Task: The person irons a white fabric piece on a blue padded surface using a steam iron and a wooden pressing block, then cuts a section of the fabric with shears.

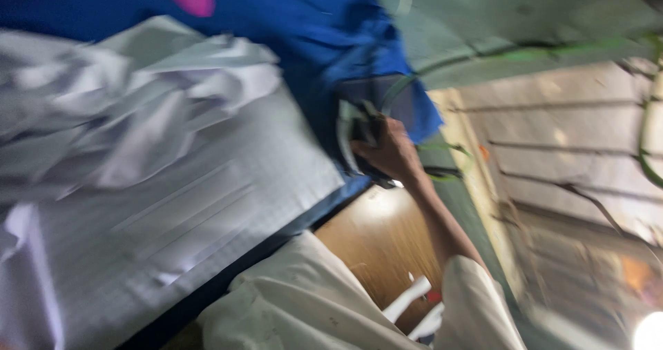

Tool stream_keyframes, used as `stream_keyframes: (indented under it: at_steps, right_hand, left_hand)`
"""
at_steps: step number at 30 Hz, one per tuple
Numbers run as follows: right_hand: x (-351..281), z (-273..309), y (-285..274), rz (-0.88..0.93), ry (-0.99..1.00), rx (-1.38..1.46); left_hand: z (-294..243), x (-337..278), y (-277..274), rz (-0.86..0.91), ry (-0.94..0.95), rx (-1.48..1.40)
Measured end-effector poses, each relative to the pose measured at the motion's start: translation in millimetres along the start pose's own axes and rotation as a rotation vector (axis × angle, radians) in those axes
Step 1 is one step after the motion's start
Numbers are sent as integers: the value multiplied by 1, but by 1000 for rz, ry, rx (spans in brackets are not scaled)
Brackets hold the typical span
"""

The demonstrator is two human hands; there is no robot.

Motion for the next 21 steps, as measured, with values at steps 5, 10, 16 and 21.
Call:
stream_keyframes:
  at_steps: [5, 10, 16, 21]
  right_hand:
    - [6, 17, 17, 133, 40, 487]
    - [20, -15, 31, 57, 27, 102]
    - [-38, 109, 73, 342, -266, -524]
    - [-108, 269, 180, 705, -716, -683]
  left_hand:
    - [-4, -38, -47, -173, -107, 216]
    - [-89, -61, -14, 10, -46, 198]
    - [-80, -115, -9, -43, -225, 308]
    - [-87, -120, -12, -43, -262, 338]
Point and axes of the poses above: each hand's wrist, its own x-axis towards the middle knuckle, its own y-axis out of the palm, z = x × y, the point moved 10 cm from there along x, towards the middle knuckle, and after that the axes turned 1 degree about y, right-handed, at the moved point
